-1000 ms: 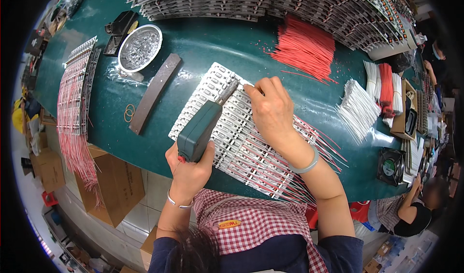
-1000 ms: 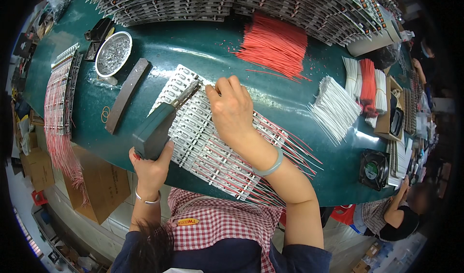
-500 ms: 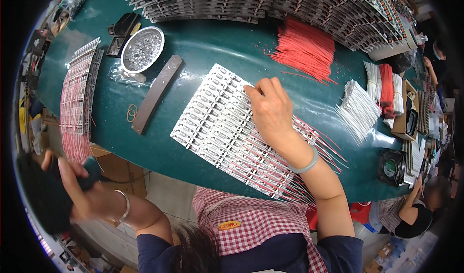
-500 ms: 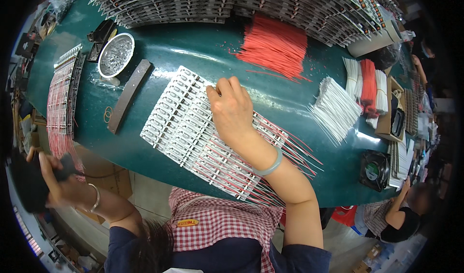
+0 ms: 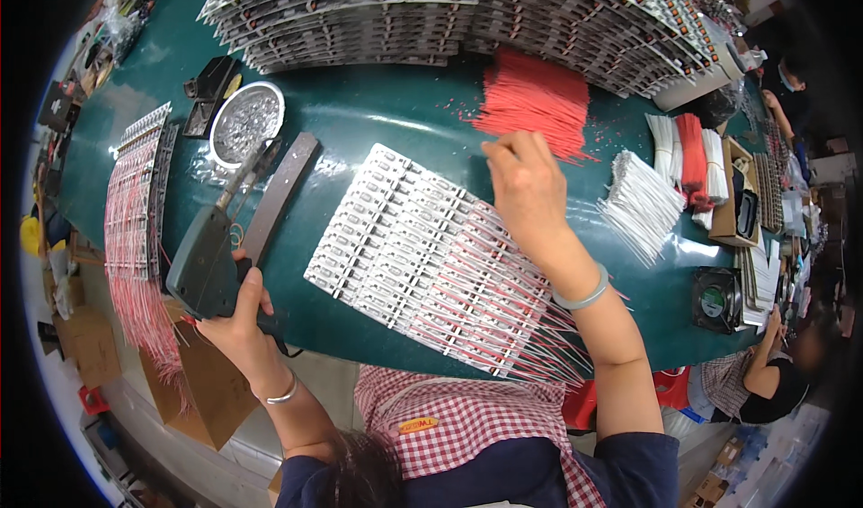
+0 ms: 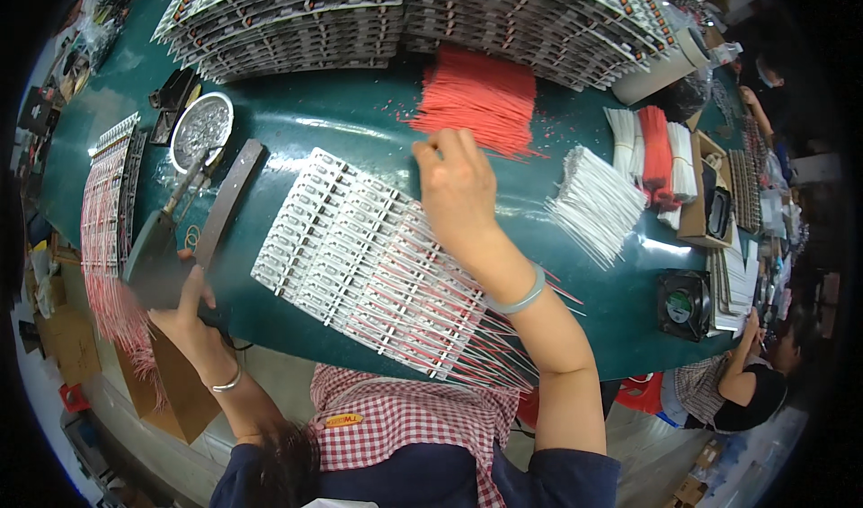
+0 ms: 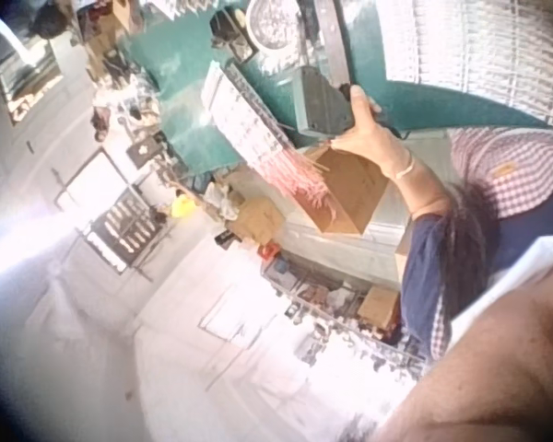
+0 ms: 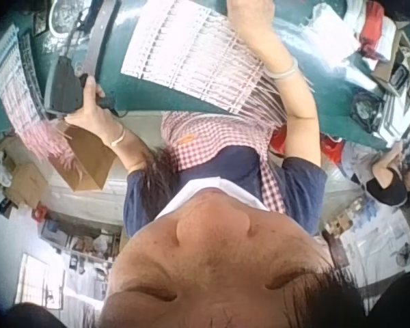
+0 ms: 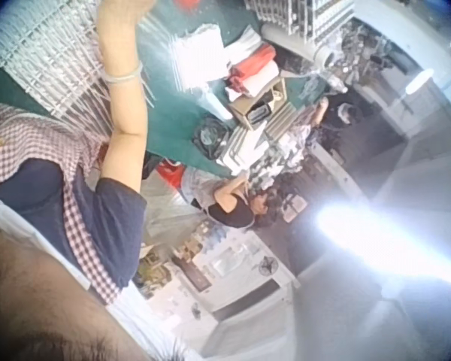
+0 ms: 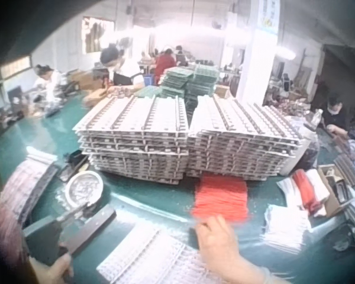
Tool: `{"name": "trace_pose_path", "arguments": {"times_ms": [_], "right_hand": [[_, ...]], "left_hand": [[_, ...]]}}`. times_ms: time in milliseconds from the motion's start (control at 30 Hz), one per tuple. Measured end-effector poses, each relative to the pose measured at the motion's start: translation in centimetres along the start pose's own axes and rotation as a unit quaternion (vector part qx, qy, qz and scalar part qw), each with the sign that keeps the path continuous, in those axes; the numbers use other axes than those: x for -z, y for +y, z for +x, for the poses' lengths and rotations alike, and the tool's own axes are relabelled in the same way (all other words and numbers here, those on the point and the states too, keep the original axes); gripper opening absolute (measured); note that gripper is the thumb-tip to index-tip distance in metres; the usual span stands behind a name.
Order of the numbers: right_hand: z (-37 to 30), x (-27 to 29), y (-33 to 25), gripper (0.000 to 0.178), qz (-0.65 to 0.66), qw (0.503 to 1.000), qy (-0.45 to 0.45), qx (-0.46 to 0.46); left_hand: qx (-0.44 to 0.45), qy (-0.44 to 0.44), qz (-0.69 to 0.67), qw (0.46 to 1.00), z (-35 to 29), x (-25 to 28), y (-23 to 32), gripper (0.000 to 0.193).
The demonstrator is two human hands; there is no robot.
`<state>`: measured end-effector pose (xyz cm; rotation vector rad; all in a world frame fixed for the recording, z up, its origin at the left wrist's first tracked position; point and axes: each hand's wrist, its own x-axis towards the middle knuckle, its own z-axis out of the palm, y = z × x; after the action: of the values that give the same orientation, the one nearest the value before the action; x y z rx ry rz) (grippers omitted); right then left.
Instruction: The recorder is assembling LED strips or similar electronic components using a specialized tool to crimp or connect wires.
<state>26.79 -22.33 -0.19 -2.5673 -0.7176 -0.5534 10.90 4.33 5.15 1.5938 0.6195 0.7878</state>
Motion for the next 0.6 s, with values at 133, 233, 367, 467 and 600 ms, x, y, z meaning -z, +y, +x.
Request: {"name": "trace_pose_path", "arguments": {"times_ms": [133, 233, 367, 467, 600], "right_hand": [[0.0, -0.5, 4.8, 0.026, -0.089, 0.996, 0.000, 0.027], [0.2, -1.1, 5.6, 0.028, -0.141, 0.987, -0.005, 0.074], [0.5, -2.7, 7.1, 0.017, -0.151, 0.981, 0.063, 0.105], [0.9, -2.9, 7.6, 0.013, -0.140, 0.980, 0.081, 0.114], [1.9, -3.6, 6.4, 0.007, -0.068, 0.987, 0.077, 0.122]], "left_hand": [[0.022, -0.017, -0.027, 0.999, -0.7, -0.8, -0.9, 0.032], [0.062, -0.022, -0.030, 0.997, -1.2, -0.3, -1.7, 0.034], [0.065, -0.026, -0.044, 0.997, -1.5, -0.8, -1.6, 0.034], [0.050, -0.017, -0.062, 0.997, -1.6, -1.4, -1.0, 0.033], [0.072, -0.003, -0.028, 0.997, -1.5, 0.5, -0.7, 0.024]]}}
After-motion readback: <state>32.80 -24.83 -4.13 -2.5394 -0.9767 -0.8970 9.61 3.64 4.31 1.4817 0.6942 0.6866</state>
